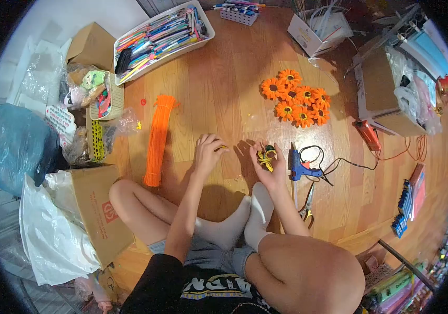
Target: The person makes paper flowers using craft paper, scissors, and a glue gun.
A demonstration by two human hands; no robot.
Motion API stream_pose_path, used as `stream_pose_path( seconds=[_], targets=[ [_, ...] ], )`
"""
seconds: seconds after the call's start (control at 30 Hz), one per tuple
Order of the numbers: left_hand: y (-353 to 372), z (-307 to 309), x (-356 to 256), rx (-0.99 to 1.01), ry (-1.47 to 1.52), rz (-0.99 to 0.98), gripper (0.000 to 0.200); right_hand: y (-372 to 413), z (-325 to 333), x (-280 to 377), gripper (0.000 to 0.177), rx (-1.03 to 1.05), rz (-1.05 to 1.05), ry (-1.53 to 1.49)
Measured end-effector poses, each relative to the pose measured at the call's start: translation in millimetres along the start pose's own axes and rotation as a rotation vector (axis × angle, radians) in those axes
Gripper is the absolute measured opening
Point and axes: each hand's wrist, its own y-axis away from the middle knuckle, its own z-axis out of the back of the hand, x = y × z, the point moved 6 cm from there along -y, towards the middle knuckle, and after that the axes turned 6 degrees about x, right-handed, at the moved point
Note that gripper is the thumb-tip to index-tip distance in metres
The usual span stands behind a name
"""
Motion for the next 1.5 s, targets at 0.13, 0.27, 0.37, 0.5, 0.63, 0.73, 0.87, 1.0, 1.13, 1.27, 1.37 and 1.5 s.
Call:
stream_pose_path(
  seconds=[0.13,0.27,0.37,0.5,0.63,0.73,0.87,1.0,1.13,1.27,1.37,1.5],
  targets=[
    [-2,0,-2,0.011,-0.015,-0.03,0.012,-4,6,5,0.032,0.06,0.009,0.04],
    [-7,-5,-7,0.065,-0.107,-0.116,0.009,-2,1,8,0.031,0.096,-0.025,0.012],
    [-26,-14,-5,0.028,-0.044,-0.135,0.008,0,4,13,0.031,0.068,-0.003,-0.031],
    [-83,-23,-24,-0.015,0.038,-0.027,0.01,3,3,16,0.03,0.106,-0.016,-0.057],
    [-112,-37,-21,0.092,0.176,0.038,0.007,4,4,20,0.028,0.108,-0.014,-0.075],
    [-114,-39,-24,0.101,0.028,-0.074,0.011,7,0,20,0.024,0.07,-0.006,-0.079],
    [-112,-43,-39,0.087,-0.272,-0.372,0.015,6,1,17,0.021,0.02,0.0,-0.054],
    [-96,15,9,0.003,-0.001,-0.34,0.022,7,1,19,0.021,0.065,-0.002,-0.058],
    [-49,146,100,-0.308,-0.241,-0.055,0.011,12,4,21,0.023,0.068,-0.008,-0.064],
    [-20,193,168,-0.101,-0.647,0.356,0.009,9,5,9,0.02,0.049,-0.05,-0.063],
    [-3,193,212,-0.06,-0.859,0.474,0.013,17,-2,-1,0.019,-0.04,0.006,0.051],
    [-15,177,179,0.199,-0.857,0.623,0.017,32,1,5,0.02,0.154,-0.213,0.102]
  ],
)
